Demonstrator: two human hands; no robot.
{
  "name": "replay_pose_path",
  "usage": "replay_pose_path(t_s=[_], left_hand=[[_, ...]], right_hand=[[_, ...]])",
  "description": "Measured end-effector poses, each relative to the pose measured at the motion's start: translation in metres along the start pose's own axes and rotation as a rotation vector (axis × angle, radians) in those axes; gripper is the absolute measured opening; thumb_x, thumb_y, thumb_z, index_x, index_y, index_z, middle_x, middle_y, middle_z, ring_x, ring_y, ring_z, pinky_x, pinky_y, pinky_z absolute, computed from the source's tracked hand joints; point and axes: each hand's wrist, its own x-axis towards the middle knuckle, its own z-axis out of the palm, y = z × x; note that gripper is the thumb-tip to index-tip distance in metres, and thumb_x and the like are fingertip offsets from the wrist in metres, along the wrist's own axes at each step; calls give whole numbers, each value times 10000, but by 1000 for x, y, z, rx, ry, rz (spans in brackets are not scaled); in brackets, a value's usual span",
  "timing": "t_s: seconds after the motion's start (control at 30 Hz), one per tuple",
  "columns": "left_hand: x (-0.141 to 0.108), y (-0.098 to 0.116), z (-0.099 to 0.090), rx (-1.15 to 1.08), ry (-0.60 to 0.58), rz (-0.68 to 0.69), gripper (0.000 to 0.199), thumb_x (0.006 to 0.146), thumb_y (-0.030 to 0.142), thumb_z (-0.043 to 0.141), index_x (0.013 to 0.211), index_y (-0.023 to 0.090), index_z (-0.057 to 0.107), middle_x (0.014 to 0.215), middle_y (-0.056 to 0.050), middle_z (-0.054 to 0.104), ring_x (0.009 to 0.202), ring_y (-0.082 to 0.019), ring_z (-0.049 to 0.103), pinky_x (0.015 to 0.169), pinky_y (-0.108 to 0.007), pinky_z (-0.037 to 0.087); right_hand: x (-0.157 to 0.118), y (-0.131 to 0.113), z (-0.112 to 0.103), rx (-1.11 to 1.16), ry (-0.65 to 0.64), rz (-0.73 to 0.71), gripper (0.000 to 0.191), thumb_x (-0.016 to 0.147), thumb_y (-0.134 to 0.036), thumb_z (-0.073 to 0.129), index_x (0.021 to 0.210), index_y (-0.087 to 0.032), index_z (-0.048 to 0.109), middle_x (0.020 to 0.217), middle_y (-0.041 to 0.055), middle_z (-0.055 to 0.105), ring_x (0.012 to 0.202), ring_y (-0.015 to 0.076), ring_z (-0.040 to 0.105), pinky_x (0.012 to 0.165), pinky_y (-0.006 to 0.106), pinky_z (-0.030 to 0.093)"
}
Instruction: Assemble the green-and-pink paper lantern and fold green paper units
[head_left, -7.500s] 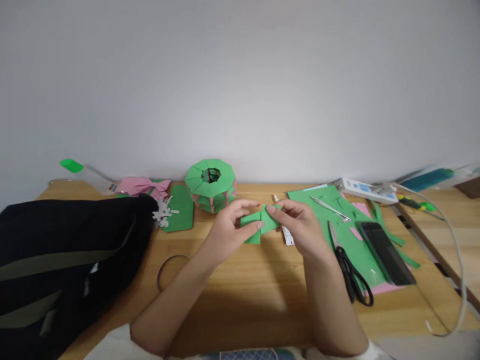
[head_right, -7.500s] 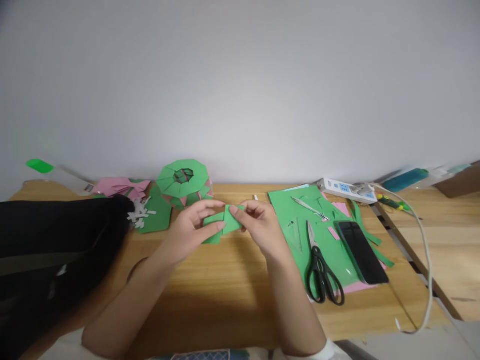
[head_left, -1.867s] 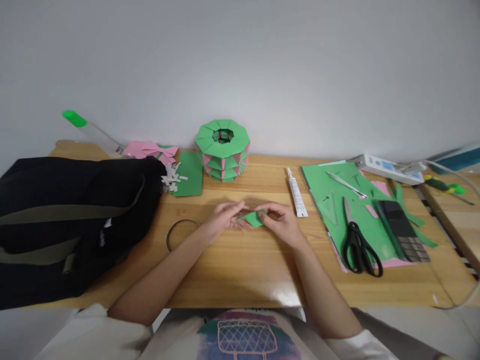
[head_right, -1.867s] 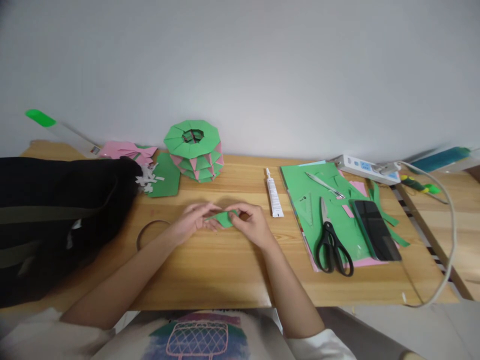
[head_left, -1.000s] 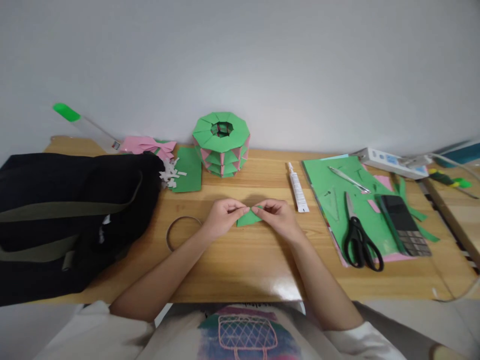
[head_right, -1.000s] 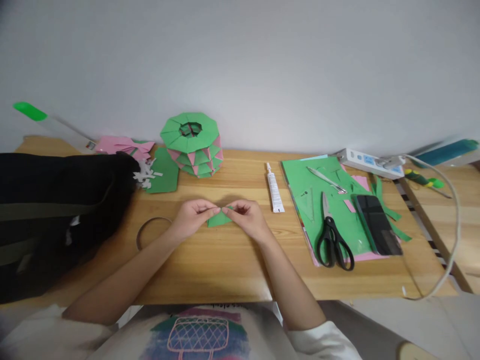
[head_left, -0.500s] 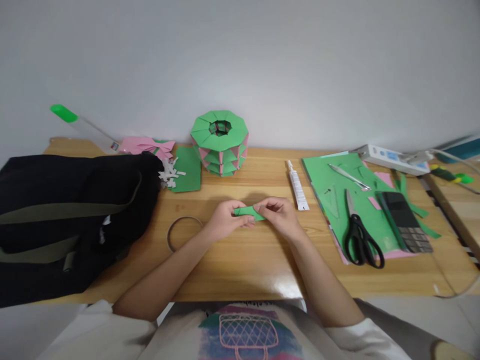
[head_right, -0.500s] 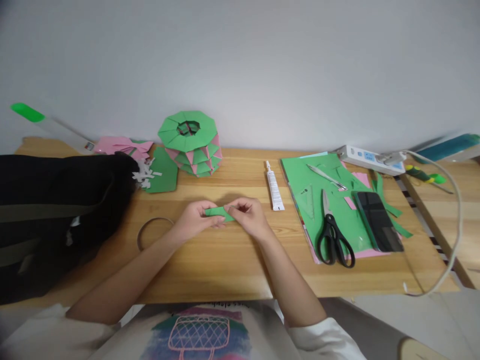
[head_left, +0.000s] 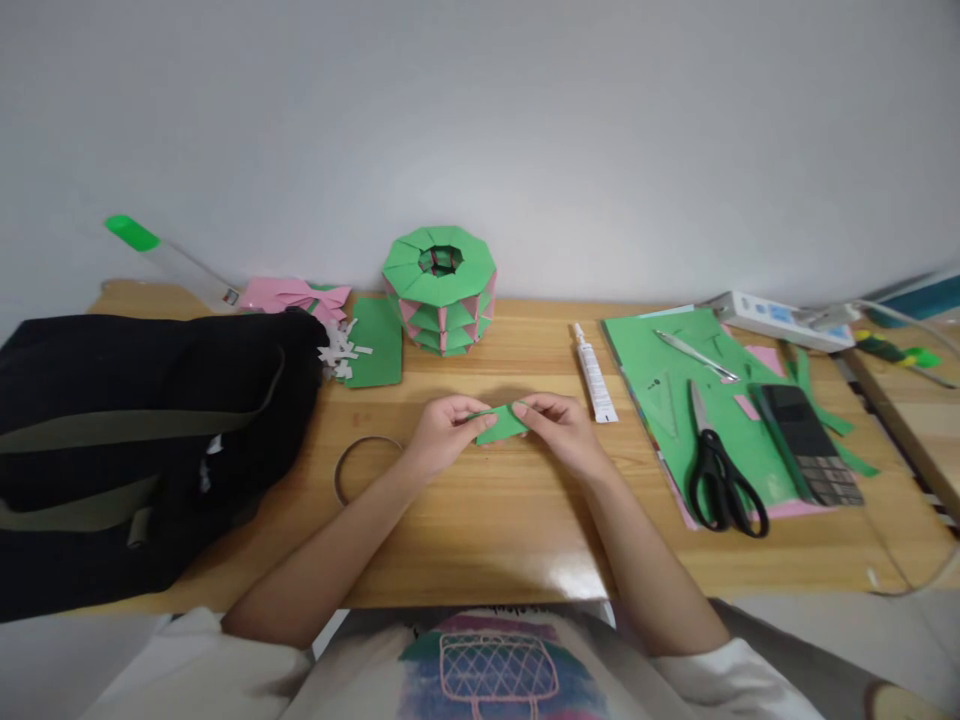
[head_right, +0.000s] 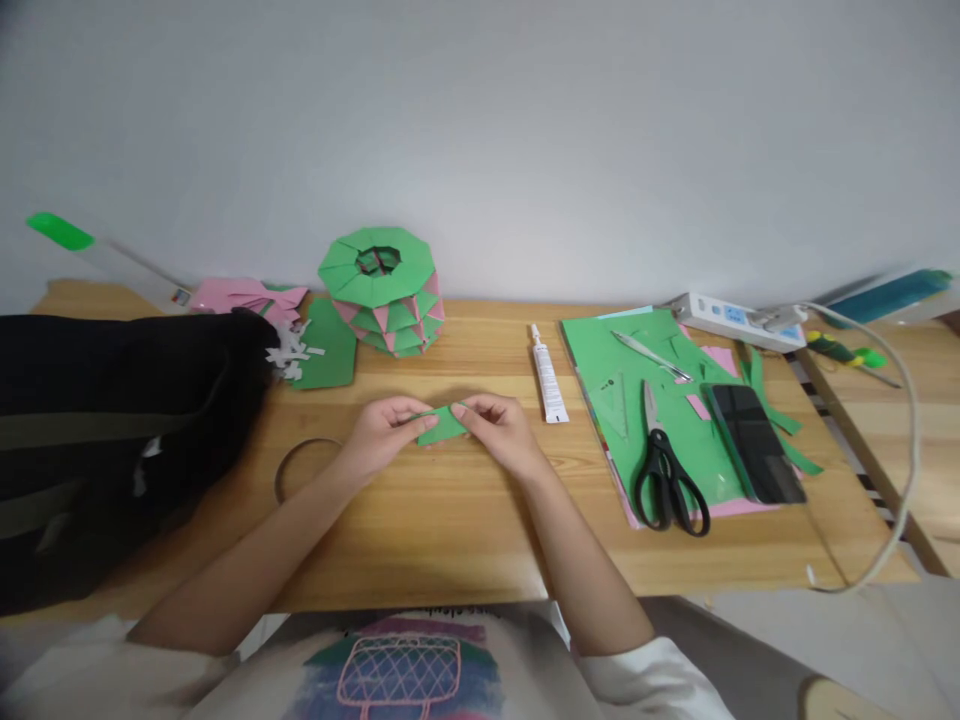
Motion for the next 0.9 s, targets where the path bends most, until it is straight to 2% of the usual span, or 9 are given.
replay_pose_path(t_s=[0.13,0.27,0.43,0.53,0.6,0.67,0.73,0.8,0.9], left_hand=[[3,-1,-3,-54,61,26,329,568,397,797,713,144,645,610,-9,687,527,-140,633,536,-259,513],[4,-1,-4,-102,62,21,353,557,394,807,741,144,638,618,-1,683,523,-133,631,542,-258,517],[2,-1,-3,-157,-5,-28,380,549,399,811,765,147,625,667,2,686,562,-138,646,543,-263,528],[0,1,-3,-155,-71,-52,363,568,377,807,782,139,636,679,-6,685,561,-129,639,544,-256,523],[-2,4,-3,-141,-125,-69,351,579,343,807,808,133,644,676,-9,681,558,-123,632,540,-249,519],[-3,8,-4,-129,-177,-89,358,582,305,808,850,132,645,691,-11,680,575,-126,630,530,-247,519],[-4,11,-5,-122,-216,-101,368,584,273,807,880,134,637,713,-10,676,594,-127,628,526,-243,518],[-6,14,-5,-122,-235,-104,366,593,251,802,892,138,624,716,3,665,603,-115,623,541,-234,516],[-7,15,-6,-135,-261,-110,392,599,241,799,920,142,596,700,20,657,584,-99,617,575,-233,517]], right_hand=[[-1,-1,0,25,-34,-6,237,663,-393,770,766,-187,712,669,-3,679,571,94,543,583,240,448],[-3,-4,-3,52,-90,-3,254,675,-413,759,789,-191,711,708,13,690,630,113,579,639,261,472],[-3,-4,-3,84,-129,-16,301,651,-450,773,795,-198,695,685,9,664,632,121,578,643,269,474],[-3,-3,-3,109,-133,-31,398,645,-457,780,950,-226,672,706,-6,647,635,115,572,634,256,470],[-5,-4,-4,97,-183,-52,473,658,-422,781,1071,-245,637,754,-6,653,665,118,584,636,250,472],[-6,-7,-7,62,-259,-74,413,680,-382,773,1047,-237,653,789,4,663,688,121,595,643,248,477],[-8,-9,-10,3,-312,-80,271,697,-338,766,926,-210,697,801,19,677,711,127,605,672,257,481],[-9,-11,-12,-60,-315,-85,191,708,-305,759,859,-197,716,788,25,686,725,136,613,704,276,483],[-9,-12,-15,-153,-276,-111,186,718,-307,750,865,-196,726,798,33,699,741,151,624,725,300,487]])
